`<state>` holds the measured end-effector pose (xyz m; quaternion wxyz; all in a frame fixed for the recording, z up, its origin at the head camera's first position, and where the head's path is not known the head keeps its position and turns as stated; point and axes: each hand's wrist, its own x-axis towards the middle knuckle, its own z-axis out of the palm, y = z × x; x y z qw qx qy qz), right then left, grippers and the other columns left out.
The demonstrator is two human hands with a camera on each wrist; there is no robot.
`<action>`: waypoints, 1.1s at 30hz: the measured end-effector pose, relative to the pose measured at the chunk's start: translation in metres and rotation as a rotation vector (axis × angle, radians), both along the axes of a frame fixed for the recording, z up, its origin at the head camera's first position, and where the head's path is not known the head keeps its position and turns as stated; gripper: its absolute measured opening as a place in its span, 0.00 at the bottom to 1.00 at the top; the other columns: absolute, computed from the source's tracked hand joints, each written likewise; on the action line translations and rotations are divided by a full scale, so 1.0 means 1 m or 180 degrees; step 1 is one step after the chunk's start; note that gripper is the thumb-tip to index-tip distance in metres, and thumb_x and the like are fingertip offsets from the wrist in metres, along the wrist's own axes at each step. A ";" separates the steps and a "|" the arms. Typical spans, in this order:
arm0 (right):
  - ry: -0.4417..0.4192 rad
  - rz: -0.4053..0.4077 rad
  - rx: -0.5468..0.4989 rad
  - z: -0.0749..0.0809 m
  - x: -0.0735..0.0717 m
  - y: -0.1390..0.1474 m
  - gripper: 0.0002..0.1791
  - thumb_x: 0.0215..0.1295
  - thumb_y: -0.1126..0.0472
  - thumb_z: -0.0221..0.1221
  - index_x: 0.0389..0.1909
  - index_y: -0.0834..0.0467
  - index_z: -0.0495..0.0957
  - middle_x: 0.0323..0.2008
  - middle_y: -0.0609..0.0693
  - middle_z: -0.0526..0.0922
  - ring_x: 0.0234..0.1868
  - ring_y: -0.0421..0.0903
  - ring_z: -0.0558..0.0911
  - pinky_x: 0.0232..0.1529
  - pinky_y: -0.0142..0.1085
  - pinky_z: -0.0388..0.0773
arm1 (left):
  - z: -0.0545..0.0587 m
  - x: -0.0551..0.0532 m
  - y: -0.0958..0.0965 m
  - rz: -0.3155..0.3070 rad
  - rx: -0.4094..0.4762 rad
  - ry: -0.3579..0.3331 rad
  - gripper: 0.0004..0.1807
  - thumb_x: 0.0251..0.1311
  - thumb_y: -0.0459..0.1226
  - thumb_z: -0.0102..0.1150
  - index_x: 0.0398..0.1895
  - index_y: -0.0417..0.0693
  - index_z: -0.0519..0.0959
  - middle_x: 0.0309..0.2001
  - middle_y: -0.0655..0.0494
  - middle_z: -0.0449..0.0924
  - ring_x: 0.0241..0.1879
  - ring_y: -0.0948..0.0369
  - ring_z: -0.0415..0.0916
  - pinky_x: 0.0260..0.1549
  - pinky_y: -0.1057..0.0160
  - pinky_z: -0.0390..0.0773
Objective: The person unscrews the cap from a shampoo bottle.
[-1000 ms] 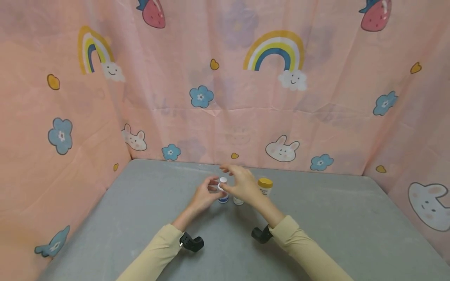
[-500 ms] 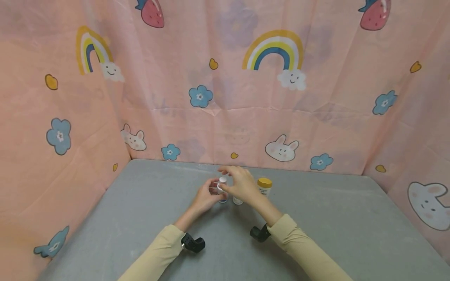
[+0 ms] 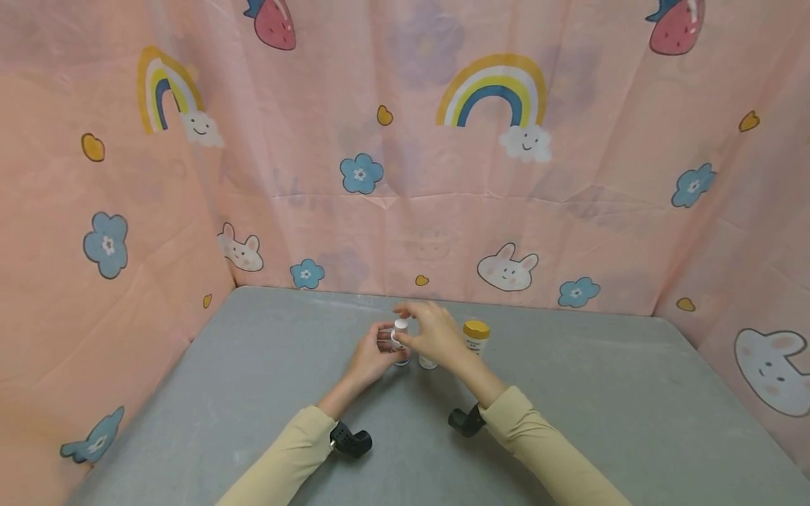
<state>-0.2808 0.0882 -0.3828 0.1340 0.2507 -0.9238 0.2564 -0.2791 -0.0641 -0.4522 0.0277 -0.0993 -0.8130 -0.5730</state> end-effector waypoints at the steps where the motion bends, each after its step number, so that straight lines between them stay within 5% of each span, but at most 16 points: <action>1: -0.0032 -0.0012 -0.0007 0.000 0.000 0.000 0.22 0.56 0.54 0.68 0.53 0.52 0.79 0.44 0.48 0.85 0.47 0.50 0.79 0.47 0.48 0.75 | -0.001 -0.001 0.000 -0.0010 0.0002 0.0023 0.34 0.52 0.35 0.68 0.61 0.36 0.66 0.51 0.37 0.77 0.49 0.46 0.77 0.48 0.51 0.78; 25: -0.0217 0.0031 -0.0018 -0.003 -0.004 0.000 0.16 0.58 0.56 0.66 0.46 0.57 0.84 0.42 0.48 0.85 0.46 0.49 0.77 0.46 0.46 0.75 | -0.002 0.001 0.001 -0.0137 -0.0045 0.0112 0.24 0.52 0.34 0.67 0.51 0.35 0.71 0.49 0.38 0.77 0.48 0.45 0.79 0.45 0.53 0.81; 33: -0.0259 0.0076 -0.0058 -0.001 -0.004 -0.001 0.15 0.60 0.56 0.65 0.46 0.58 0.84 0.42 0.49 0.85 0.47 0.51 0.78 0.47 0.46 0.75 | -0.003 0.003 -0.003 0.0086 -0.0071 0.0220 0.24 0.50 0.34 0.69 0.50 0.37 0.73 0.47 0.40 0.78 0.43 0.50 0.79 0.41 0.56 0.79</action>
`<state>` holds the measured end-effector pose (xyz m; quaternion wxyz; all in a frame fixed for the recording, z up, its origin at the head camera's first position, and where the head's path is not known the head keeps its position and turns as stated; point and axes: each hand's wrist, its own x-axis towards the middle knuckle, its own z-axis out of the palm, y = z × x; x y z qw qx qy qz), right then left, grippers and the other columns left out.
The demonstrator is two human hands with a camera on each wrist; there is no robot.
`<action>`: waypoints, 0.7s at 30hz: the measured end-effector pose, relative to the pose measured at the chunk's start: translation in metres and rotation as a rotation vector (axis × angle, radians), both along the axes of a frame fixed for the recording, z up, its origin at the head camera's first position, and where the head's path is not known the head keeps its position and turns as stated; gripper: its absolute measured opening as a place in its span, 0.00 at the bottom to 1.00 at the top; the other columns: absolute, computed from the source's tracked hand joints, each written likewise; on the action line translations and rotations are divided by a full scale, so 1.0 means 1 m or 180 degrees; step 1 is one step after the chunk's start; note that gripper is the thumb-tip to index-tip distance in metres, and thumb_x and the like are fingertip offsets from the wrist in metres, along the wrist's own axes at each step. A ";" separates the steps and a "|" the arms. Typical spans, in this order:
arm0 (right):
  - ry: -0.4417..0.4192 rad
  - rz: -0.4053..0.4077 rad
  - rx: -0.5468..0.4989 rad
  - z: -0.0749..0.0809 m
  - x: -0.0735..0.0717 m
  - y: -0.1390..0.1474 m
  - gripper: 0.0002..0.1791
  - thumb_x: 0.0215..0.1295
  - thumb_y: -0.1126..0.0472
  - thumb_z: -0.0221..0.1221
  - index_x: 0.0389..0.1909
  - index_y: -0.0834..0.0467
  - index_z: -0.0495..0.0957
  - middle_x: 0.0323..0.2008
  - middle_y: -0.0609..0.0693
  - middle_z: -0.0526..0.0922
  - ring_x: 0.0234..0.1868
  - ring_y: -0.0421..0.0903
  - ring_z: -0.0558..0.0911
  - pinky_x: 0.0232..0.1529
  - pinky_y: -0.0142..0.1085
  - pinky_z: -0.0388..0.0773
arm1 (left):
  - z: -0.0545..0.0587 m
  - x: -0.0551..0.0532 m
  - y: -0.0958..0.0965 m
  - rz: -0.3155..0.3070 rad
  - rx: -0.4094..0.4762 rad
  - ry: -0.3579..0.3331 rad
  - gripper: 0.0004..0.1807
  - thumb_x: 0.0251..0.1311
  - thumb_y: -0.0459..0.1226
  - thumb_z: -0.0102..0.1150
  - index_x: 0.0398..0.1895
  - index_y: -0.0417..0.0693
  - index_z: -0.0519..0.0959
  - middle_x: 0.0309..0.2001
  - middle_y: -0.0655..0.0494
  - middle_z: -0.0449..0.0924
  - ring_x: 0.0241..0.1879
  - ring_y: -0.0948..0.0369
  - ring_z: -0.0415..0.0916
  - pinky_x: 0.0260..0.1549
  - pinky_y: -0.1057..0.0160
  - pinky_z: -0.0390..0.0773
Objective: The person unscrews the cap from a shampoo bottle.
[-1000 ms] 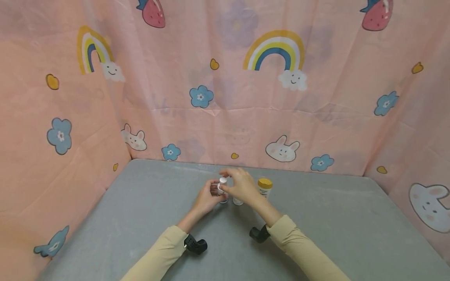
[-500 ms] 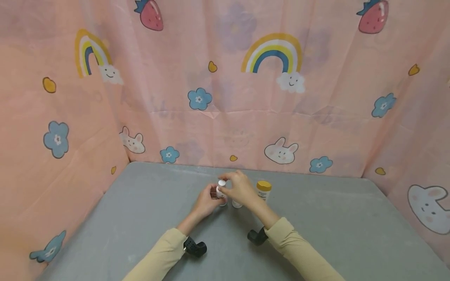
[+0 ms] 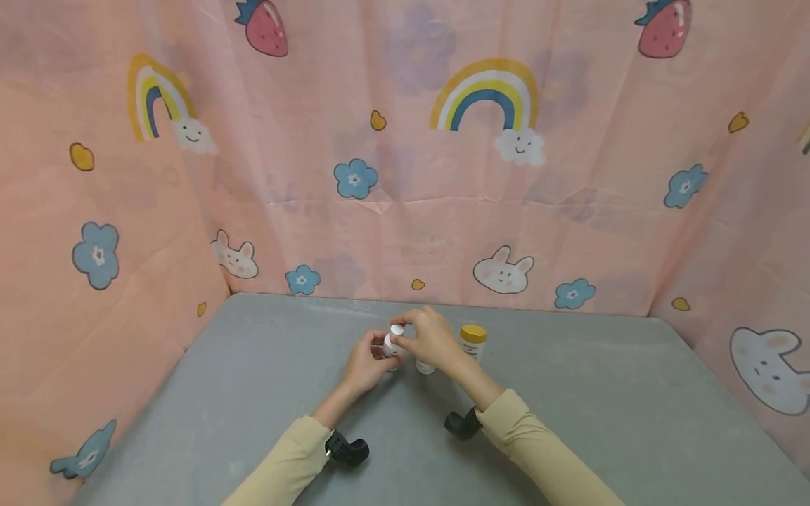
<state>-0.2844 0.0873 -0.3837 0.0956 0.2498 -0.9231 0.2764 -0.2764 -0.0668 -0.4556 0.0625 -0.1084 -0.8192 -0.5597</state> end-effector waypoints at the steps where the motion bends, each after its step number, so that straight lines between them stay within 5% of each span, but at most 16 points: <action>1: -0.0006 0.0001 -0.0004 0.000 0.000 0.000 0.16 0.60 0.55 0.65 0.47 0.58 0.84 0.42 0.49 0.85 0.48 0.51 0.77 0.47 0.46 0.75 | 0.000 0.000 0.000 0.0045 -0.0006 0.0023 0.24 0.50 0.34 0.69 0.50 0.37 0.73 0.47 0.40 0.78 0.43 0.50 0.78 0.42 0.56 0.79; 21: -0.0185 0.0100 -0.0446 0.001 -0.002 0.002 0.16 0.59 0.56 0.66 0.47 0.57 0.82 0.43 0.49 0.85 0.47 0.47 0.79 0.47 0.43 0.77 | 0.008 0.007 -0.011 0.0460 -0.0097 0.0383 0.19 0.43 0.32 0.73 0.42 0.43 0.80 0.41 0.46 0.83 0.39 0.52 0.80 0.40 0.53 0.80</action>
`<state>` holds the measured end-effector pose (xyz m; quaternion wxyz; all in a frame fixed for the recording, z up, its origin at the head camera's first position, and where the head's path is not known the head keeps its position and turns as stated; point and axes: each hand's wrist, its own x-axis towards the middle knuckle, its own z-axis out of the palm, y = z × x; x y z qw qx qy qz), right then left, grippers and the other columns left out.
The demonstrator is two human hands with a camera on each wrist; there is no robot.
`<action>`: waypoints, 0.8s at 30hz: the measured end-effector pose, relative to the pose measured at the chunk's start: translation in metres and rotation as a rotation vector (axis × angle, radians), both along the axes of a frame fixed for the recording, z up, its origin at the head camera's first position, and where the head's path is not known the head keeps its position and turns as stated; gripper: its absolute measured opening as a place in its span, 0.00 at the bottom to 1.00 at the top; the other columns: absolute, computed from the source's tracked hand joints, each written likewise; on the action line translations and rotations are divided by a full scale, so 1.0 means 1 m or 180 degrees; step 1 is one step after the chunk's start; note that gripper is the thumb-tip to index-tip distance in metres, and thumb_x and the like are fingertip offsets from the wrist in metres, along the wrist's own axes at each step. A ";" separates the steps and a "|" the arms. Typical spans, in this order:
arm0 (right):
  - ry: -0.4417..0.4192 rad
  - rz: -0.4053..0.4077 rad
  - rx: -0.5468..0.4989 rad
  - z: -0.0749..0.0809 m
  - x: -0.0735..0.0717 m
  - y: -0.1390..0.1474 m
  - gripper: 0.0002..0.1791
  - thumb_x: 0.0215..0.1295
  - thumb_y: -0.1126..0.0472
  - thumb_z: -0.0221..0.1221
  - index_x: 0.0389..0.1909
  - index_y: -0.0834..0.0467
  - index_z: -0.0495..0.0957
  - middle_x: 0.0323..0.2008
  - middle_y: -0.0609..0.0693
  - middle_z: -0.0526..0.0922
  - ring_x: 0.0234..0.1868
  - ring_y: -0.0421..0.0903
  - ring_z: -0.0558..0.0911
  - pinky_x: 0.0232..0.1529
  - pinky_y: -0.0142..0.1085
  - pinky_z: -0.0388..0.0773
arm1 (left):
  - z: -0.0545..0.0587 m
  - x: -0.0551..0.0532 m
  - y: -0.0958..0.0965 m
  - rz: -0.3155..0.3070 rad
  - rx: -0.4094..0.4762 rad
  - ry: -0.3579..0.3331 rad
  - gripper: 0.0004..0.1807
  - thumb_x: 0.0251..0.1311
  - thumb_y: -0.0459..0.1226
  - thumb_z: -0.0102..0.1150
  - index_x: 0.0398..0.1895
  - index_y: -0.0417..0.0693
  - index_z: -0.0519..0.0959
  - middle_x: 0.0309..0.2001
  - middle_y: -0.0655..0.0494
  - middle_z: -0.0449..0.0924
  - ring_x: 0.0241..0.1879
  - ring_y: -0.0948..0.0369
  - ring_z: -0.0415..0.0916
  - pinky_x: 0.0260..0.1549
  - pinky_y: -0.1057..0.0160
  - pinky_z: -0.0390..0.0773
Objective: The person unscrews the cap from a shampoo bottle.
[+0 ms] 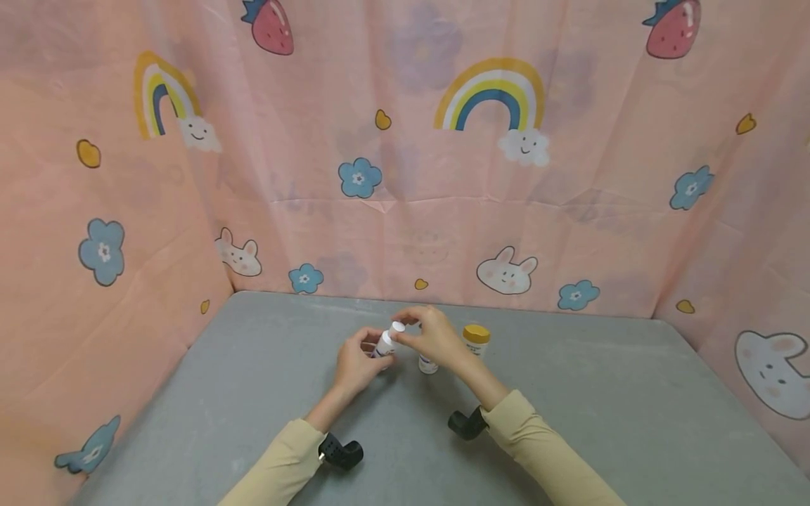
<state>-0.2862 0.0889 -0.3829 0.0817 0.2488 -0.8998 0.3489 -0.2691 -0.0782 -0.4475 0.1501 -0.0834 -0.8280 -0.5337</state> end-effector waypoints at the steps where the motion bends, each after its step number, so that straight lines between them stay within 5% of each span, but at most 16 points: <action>1: -0.0028 -0.0005 -0.0030 -0.001 0.000 0.000 0.16 0.59 0.55 0.66 0.47 0.57 0.82 0.43 0.49 0.85 0.46 0.47 0.79 0.46 0.42 0.77 | 0.000 0.001 0.000 0.0009 -0.0005 0.0013 0.19 0.43 0.32 0.73 0.42 0.43 0.80 0.40 0.46 0.84 0.39 0.52 0.80 0.40 0.54 0.80; 24: -0.0167 -0.0070 0.0023 0.012 0.001 -0.006 0.16 0.59 0.53 0.66 0.46 0.55 0.83 0.44 0.49 0.85 0.46 0.47 0.81 0.44 0.41 0.80 | 0.012 0.005 -0.002 0.0095 0.0033 0.0063 0.20 0.42 0.32 0.74 0.42 0.44 0.81 0.40 0.47 0.84 0.40 0.51 0.79 0.41 0.51 0.79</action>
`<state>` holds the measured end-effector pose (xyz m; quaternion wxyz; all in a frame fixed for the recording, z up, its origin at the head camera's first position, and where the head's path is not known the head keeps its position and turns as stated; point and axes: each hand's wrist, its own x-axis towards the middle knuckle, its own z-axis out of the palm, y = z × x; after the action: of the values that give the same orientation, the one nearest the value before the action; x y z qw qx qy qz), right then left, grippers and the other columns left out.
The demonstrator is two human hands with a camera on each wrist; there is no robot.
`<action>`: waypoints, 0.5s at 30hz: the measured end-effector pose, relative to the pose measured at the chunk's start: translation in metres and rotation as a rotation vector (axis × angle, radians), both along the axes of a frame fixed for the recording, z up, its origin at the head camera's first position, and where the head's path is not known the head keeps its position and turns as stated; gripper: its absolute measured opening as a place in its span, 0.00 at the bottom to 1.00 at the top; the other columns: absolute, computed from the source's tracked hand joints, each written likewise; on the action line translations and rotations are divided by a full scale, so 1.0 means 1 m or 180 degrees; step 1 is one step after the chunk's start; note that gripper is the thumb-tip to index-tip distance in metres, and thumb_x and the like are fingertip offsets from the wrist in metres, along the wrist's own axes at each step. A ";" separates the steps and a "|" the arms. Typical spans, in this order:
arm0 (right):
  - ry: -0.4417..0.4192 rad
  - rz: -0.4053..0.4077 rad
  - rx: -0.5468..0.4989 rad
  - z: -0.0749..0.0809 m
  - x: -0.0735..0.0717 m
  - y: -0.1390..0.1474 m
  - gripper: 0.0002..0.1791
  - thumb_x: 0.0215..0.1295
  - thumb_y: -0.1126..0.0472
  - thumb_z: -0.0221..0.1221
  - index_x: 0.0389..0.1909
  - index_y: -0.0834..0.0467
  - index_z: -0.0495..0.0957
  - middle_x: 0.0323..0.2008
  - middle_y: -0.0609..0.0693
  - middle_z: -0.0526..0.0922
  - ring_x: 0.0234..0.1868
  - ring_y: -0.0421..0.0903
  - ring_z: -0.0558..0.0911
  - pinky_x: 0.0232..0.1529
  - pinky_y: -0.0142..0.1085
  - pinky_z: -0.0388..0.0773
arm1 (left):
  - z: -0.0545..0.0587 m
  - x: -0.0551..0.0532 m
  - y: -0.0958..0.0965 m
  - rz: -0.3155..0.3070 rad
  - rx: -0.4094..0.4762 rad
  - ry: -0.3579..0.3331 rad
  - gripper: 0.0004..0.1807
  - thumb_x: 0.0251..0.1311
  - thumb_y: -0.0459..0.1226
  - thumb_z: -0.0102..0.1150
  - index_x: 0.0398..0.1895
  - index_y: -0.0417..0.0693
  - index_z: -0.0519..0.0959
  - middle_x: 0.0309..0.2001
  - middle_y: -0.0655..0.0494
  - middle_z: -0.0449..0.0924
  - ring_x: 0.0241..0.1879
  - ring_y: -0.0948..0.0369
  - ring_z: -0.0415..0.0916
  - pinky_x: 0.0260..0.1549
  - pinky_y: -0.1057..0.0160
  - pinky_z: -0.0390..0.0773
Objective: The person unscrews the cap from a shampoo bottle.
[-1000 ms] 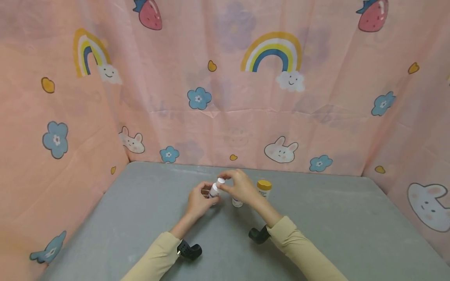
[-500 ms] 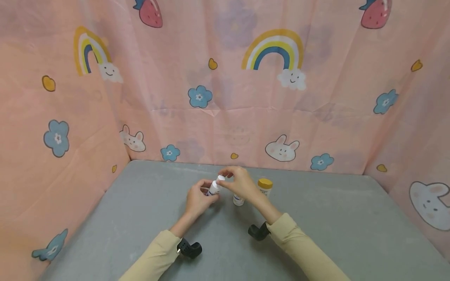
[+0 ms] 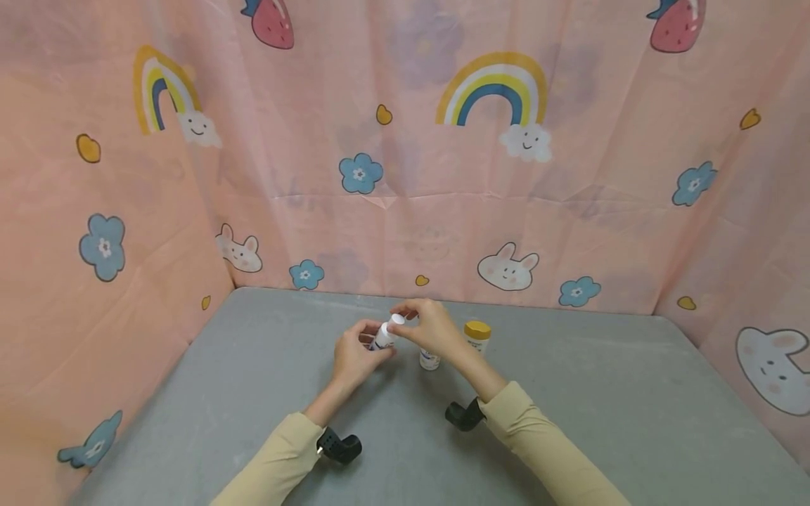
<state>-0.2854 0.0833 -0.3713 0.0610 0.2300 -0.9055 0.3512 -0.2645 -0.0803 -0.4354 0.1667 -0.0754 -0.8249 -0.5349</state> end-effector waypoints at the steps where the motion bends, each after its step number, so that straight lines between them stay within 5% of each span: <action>1: -0.0003 0.0006 -0.0020 0.000 0.000 0.000 0.16 0.59 0.53 0.66 0.46 0.55 0.83 0.43 0.49 0.85 0.45 0.46 0.81 0.44 0.42 0.80 | 0.000 0.000 -0.001 -0.0003 -0.0011 0.0006 0.20 0.42 0.32 0.75 0.42 0.44 0.81 0.40 0.47 0.84 0.40 0.51 0.79 0.41 0.52 0.80; 15: 0.0270 0.0329 -0.0217 0.001 0.001 0.000 0.13 0.58 0.59 0.66 0.40 0.63 0.84 0.35 0.52 0.87 0.34 0.44 0.86 0.32 0.28 0.81 | 0.006 -0.002 -0.005 -0.0010 -0.0127 -0.0214 0.20 0.39 0.36 0.78 0.39 0.45 0.83 0.37 0.50 0.86 0.34 0.57 0.82 0.34 0.60 0.81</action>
<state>-0.2846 0.0835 -0.3700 0.0889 0.2889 -0.8766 0.3745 -0.2669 -0.0849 -0.4293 0.1364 -0.0620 -0.8404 -0.5209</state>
